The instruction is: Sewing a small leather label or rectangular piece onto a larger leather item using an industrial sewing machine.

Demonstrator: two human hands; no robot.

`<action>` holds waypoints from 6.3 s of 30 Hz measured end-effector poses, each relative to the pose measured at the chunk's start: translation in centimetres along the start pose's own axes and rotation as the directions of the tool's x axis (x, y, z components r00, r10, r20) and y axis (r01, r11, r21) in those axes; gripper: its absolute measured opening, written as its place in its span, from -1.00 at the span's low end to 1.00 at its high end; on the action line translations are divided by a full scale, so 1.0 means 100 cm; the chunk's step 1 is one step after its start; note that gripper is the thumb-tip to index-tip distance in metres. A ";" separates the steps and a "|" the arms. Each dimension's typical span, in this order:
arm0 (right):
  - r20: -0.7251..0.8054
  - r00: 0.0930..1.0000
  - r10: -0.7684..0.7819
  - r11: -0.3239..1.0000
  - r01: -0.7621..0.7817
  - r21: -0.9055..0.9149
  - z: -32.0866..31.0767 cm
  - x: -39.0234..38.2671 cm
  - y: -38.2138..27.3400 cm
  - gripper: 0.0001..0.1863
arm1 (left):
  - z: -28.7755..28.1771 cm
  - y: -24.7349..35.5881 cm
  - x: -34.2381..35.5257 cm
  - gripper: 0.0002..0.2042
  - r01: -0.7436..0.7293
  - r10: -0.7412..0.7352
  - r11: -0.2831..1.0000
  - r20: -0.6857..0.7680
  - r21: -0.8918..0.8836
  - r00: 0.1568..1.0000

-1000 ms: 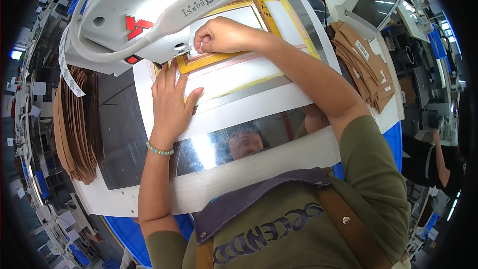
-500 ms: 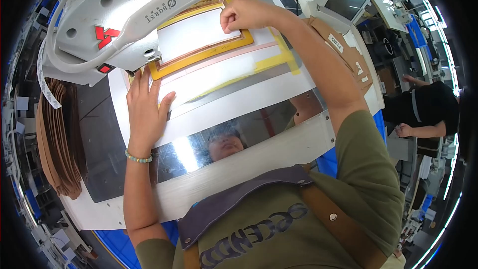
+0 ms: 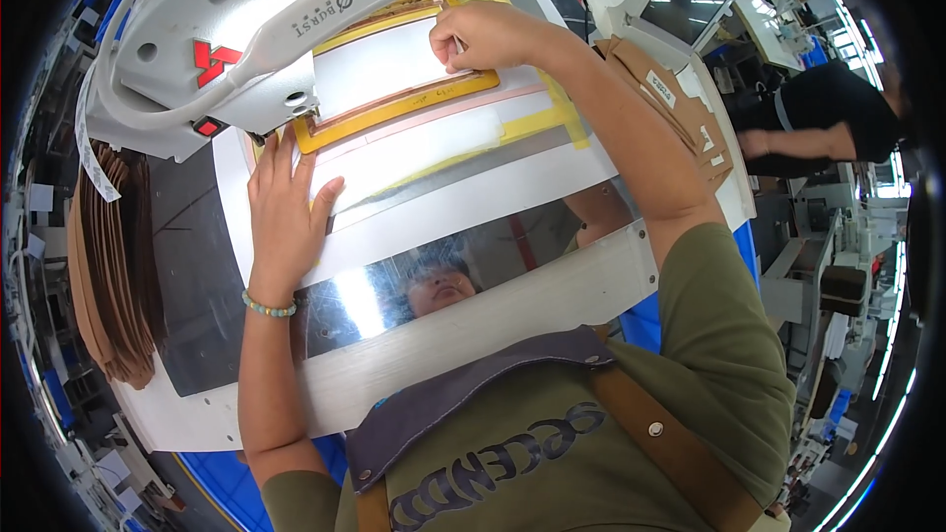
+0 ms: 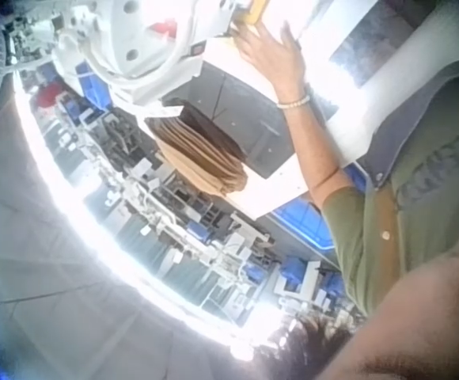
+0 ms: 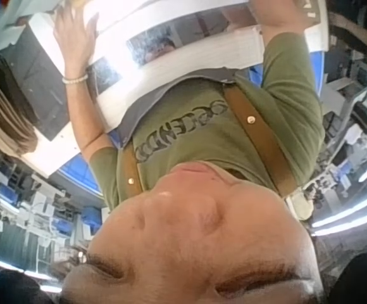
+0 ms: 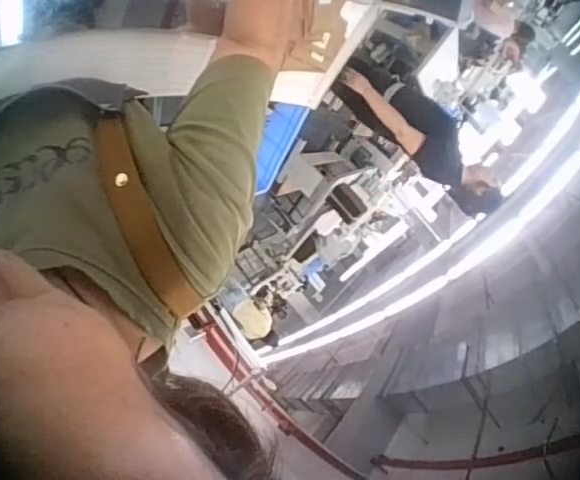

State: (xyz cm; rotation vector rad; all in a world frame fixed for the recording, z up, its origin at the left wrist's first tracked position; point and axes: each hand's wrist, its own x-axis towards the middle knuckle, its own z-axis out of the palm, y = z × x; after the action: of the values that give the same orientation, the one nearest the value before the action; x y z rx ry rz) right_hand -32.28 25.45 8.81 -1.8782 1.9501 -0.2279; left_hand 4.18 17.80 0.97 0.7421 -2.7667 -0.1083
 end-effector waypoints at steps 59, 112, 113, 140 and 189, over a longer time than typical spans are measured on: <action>-0.680 0.732 0.025 0.849 0.344 0.402 0.070 -0.015 -0.006 -0.76 | -0.194 -0.359 -0.111 -0.80 0.703 -0.588 0.633 -0.388 0.324 0.709; -0.250 0.513 -0.821 0.557 0.625 -0.547 0.140 0.019 -0.182 -0.87 | -0.099 -0.103 -0.283 -0.72 0.558 -0.486 0.802 -0.311 0.211 0.817; -0.236 0.508 -0.828 0.540 0.612 -0.578 0.139 0.018 -0.181 -0.87 | -0.101 -0.107 -0.277 -0.71 0.519 -0.447 0.819 -0.293 0.245 0.845; -0.484 0.821 -0.304 0.807 -0.049 -0.589 0.066 -0.125 0.031 -0.76 | -0.039 -0.043 0.002 -0.59 -0.244 0.254 0.960 -0.058 0.138 0.965; -0.478 0.878 0.026 0.941 -0.183 -0.283 0.090 -0.152 0.043 -0.45 | -0.034 -0.036 -0.027 -0.47 0.010 -0.010 1.000 -0.035 -0.004 0.999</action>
State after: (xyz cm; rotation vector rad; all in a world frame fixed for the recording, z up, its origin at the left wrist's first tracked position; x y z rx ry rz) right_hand -32.57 42.28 1.83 -2.0488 2.5418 -0.3812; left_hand 9.06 16.02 3.03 0.7498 -2.7290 -0.1015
